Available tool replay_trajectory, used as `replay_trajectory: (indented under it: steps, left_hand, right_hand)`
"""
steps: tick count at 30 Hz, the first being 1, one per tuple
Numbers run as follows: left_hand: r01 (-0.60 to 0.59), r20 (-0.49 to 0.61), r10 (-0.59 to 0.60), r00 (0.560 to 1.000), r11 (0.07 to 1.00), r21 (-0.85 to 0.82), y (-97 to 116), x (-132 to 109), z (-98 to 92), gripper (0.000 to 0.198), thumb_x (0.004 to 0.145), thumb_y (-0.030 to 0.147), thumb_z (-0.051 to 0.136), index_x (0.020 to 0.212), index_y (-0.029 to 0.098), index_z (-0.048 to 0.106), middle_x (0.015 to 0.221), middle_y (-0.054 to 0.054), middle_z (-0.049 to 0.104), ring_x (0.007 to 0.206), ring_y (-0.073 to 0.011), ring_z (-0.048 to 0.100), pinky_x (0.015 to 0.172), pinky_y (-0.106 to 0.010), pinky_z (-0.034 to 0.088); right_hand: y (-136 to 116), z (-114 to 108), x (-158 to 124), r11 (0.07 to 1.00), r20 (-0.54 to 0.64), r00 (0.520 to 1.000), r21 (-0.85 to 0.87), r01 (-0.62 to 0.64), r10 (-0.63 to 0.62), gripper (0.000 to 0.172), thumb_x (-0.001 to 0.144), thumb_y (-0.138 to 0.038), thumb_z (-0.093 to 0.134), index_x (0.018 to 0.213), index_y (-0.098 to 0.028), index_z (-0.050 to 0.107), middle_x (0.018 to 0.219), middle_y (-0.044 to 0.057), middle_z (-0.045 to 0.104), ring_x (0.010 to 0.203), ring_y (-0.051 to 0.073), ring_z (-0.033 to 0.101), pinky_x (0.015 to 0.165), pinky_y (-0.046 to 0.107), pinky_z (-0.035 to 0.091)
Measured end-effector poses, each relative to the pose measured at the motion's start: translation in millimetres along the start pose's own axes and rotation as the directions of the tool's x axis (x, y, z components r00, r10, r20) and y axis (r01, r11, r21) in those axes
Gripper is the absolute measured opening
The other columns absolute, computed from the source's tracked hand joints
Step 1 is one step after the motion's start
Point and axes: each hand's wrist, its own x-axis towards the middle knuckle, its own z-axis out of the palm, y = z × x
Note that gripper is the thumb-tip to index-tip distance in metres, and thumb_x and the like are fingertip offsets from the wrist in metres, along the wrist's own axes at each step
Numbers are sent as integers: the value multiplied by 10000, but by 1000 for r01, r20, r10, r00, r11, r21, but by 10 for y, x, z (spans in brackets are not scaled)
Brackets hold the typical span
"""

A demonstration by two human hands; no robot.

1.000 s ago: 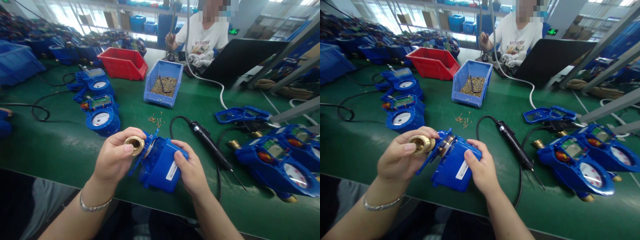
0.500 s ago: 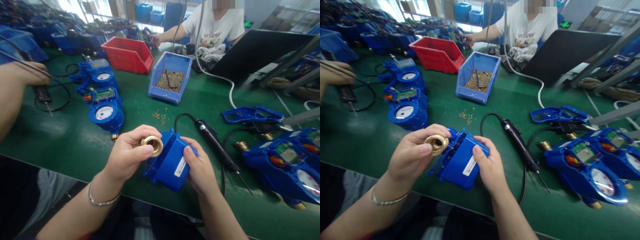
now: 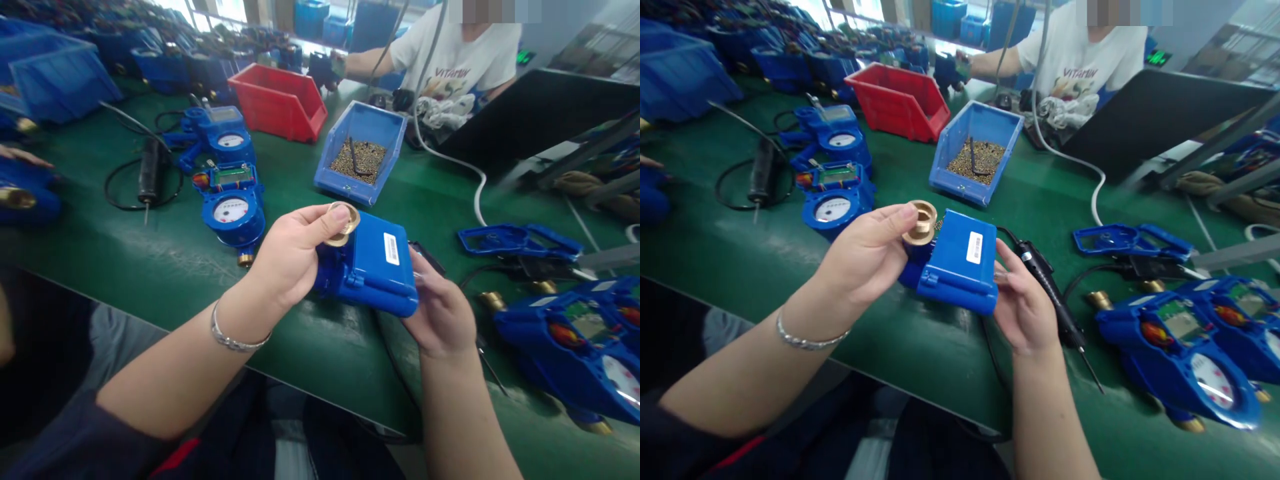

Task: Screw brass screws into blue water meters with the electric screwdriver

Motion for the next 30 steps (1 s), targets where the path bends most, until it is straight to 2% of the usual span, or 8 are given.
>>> replay_trajectory:
  steps: [2,4,7,11,15,22,25,30]
  left_hand:
    - [24,-75,-30,997,996,-87,10,23,4,126,731,222,661,678,108,662,690,-24,640,655,-118,569,698,-242,448]
    - [28,-127,-47,991,989,-146,7,30,4,132,732,221,667,663,110,646,680,-16,635,654,-117,569,721,-250,449]
    - [11,-146,-35,989,986,-168,-10,12,15,130,750,220,654,685,108,640,665,-9,622,660,-118,565,753,-264,442]
    - [67,-44,-74,996,989,-130,-5,-38,54,142,804,159,564,734,87,664,687,-32,638,700,-129,576,764,-272,430]
    - [126,76,-127,989,992,23,4,-7,48,229,741,-37,506,807,99,678,702,0,639,748,-118,577,795,-261,416]
    - [-37,129,-12,992,927,374,-131,195,-93,254,714,61,592,952,111,663,883,-47,656,862,-196,578,828,-336,421]
    - [-98,119,49,992,887,451,-164,189,-92,217,713,141,623,925,124,663,838,-54,653,810,-213,577,751,-339,431]
    - [-173,-7,222,975,778,604,-200,72,-59,172,663,193,690,818,128,653,750,-28,620,706,-181,542,678,-301,414]
  right_hand:
    - [43,-63,-60,994,117,992,-90,65,-54,612,603,-288,718,1183,-225,534,1095,55,613,934,247,594,834,394,483]
    - [120,-94,-78,963,200,976,-232,134,-88,700,550,-223,778,1199,-217,517,1209,66,556,1106,279,515,972,435,394]
    - [276,-72,-9,928,201,972,-326,180,-118,739,530,-270,825,1196,-204,512,1257,78,525,1217,278,421,1067,458,267]
    - [439,14,154,970,81,982,-165,179,-168,765,545,-378,817,1222,-230,492,1264,80,526,1181,277,467,1048,472,300]
    - [466,49,244,984,66,985,-75,162,-157,839,507,-373,839,1250,-257,468,1312,64,484,1181,268,474,1036,448,333]
    - [542,-42,280,994,24,998,-96,53,-51,742,547,-626,721,1155,-241,541,1224,81,560,1139,277,511,939,443,439]
    - [575,-38,276,997,8,1000,-80,-12,12,766,553,-714,647,1145,-238,546,1211,83,568,1110,283,533,926,455,446]
    - [529,68,188,991,-2,999,-122,-46,47,788,602,-750,570,1195,-235,506,1183,94,582,1102,286,538,919,473,445]
